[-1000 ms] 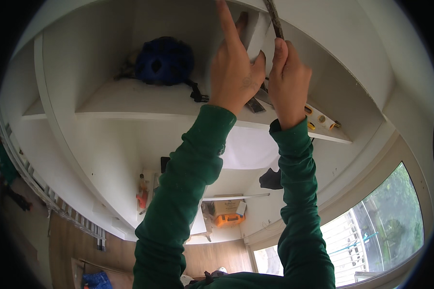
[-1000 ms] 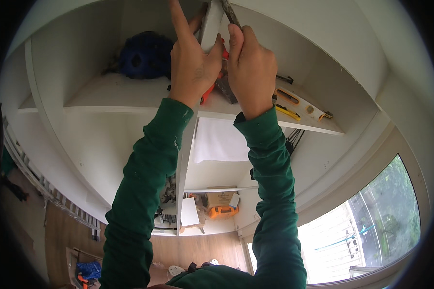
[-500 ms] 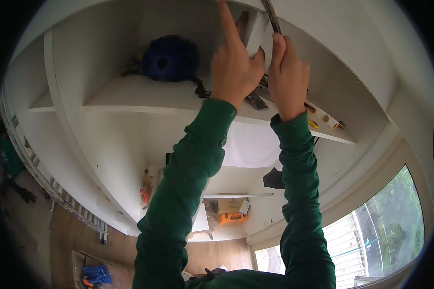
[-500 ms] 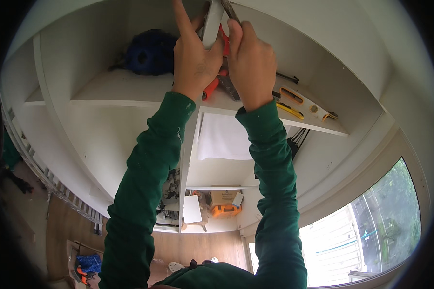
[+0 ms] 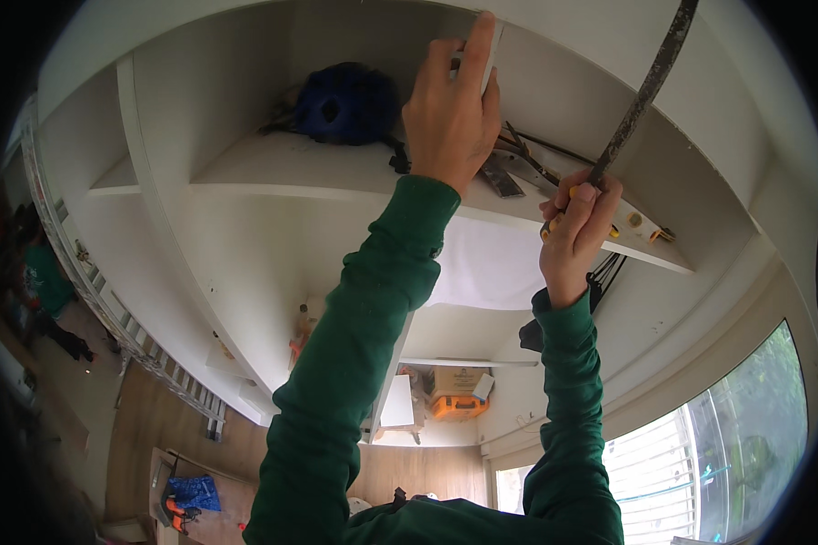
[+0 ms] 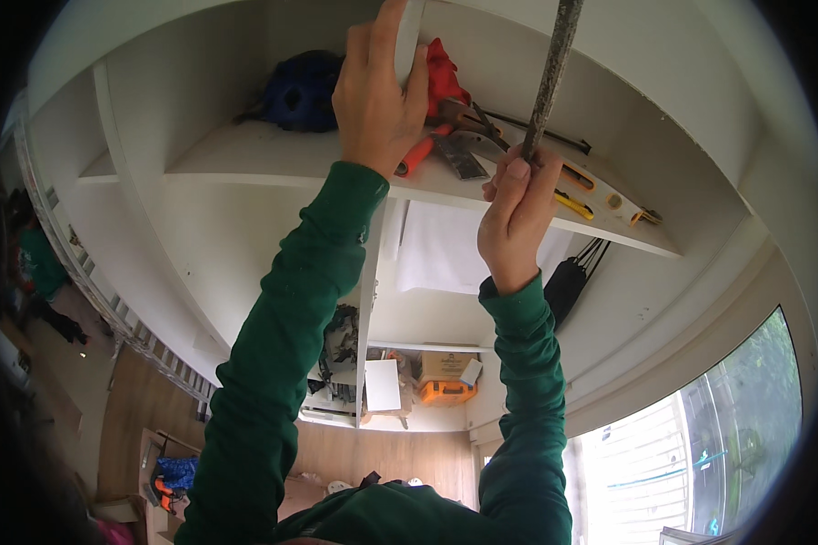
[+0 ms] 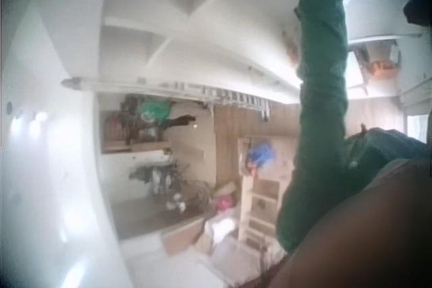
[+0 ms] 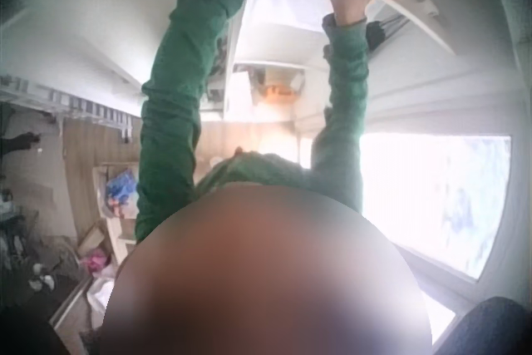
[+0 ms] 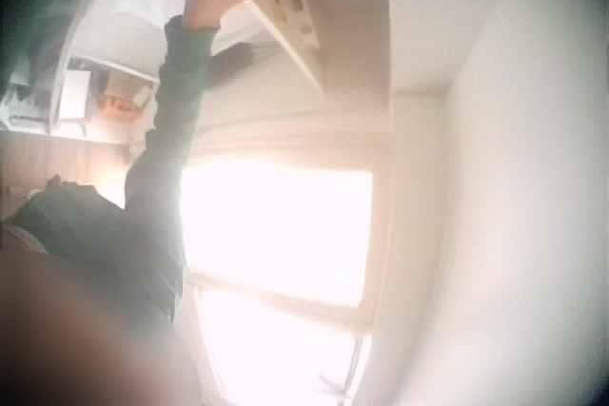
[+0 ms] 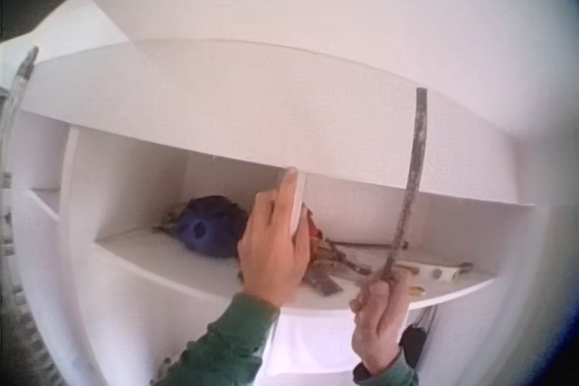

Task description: The person uses a metal file to smooth the edges of a white wooden shelf unit. They repeatedly rub the file along the vertical and horizontal edges of the shelf compartments while standing in a room with other workers and construction materials.

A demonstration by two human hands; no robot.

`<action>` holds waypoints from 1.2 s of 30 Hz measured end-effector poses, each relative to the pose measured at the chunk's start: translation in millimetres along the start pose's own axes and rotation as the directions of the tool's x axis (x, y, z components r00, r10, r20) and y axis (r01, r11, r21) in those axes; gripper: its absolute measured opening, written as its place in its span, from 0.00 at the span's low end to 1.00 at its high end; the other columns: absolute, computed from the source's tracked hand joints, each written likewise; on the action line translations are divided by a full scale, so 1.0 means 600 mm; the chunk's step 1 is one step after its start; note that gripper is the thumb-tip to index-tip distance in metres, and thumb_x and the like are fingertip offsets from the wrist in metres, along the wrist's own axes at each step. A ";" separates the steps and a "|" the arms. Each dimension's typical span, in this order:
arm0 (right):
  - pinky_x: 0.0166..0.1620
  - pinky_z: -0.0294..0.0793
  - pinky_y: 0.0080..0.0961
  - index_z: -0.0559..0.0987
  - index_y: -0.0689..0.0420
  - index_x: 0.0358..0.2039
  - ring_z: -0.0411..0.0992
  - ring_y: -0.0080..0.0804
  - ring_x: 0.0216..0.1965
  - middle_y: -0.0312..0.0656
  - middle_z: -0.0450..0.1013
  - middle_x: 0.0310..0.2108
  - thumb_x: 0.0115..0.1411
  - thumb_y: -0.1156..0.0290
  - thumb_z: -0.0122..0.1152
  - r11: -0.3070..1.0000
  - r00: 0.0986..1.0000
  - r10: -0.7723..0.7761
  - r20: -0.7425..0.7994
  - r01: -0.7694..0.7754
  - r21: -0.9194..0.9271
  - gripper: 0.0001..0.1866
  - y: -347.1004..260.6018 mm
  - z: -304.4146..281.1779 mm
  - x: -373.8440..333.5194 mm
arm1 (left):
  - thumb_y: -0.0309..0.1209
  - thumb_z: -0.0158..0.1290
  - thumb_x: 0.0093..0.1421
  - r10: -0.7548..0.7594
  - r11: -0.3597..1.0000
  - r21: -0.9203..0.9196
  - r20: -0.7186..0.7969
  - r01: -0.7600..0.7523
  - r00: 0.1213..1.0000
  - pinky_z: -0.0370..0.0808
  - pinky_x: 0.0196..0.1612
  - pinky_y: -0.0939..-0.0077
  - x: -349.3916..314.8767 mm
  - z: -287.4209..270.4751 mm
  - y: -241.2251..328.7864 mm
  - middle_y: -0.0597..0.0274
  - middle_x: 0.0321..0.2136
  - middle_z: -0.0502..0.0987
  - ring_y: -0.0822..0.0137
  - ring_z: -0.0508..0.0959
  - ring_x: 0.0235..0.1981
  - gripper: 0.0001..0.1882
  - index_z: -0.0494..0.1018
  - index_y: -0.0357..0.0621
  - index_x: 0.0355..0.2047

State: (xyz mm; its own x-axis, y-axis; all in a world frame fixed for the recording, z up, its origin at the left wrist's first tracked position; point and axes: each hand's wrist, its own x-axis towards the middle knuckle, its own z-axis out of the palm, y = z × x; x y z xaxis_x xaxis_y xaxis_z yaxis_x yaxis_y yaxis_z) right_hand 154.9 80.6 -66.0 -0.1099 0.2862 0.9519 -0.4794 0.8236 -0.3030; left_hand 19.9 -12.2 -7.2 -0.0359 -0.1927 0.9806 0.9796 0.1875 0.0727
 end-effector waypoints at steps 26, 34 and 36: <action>0.23 0.70 0.42 0.70 0.57 0.33 0.72 0.52 0.20 0.45 0.72 0.18 0.70 0.57 0.51 0.739 0.900 -0.232 0.370 0.410 -0.534 0.16 0.017 0.056 0.123 | 0.39 0.55 0.62 -0.239 0.964 -0.126 -0.035 0.233 0.970 0.76 0.47 0.57 0.001 -0.003 0.009 0.37 0.54 0.74 0.40 0.78 0.49 0.43 0.46 0.36 0.70; 0.24 0.72 0.45 0.73 0.57 0.33 0.74 0.55 0.22 0.49 0.74 0.18 0.70 0.54 0.50 0.752 0.895 -0.340 0.288 0.443 -0.488 0.18 -0.017 0.093 0.145 | 0.42 0.56 0.62 -0.151 0.983 -0.120 -0.071 0.142 0.986 0.79 0.40 0.59 0.003 -0.001 0.003 0.40 0.44 0.80 0.42 0.82 0.39 0.45 0.45 0.36 0.71; 0.25 0.72 0.46 0.73 0.57 0.32 0.74 0.56 0.22 0.49 0.73 0.17 0.69 0.54 0.50 0.768 0.916 -0.254 0.310 0.386 -0.511 0.18 -0.018 0.095 0.144 | 0.42 0.55 0.63 -0.162 0.981 -0.111 -0.043 0.156 0.986 0.79 0.39 0.59 0.003 -0.003 0.002 0.40 0.43 0.80 0.42 0.82 0.38 0.45 0.44 0.36 0.71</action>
State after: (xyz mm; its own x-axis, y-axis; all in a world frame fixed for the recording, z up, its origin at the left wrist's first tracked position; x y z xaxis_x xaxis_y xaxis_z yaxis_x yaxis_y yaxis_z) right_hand 101.2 68.2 22.1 -0.2491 -0.0988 0.9634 0.0346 0.9932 0.1108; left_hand 21.7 -14.1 -6.0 -0.1852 -0.2616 0.9472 0.9778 0.0470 0.2041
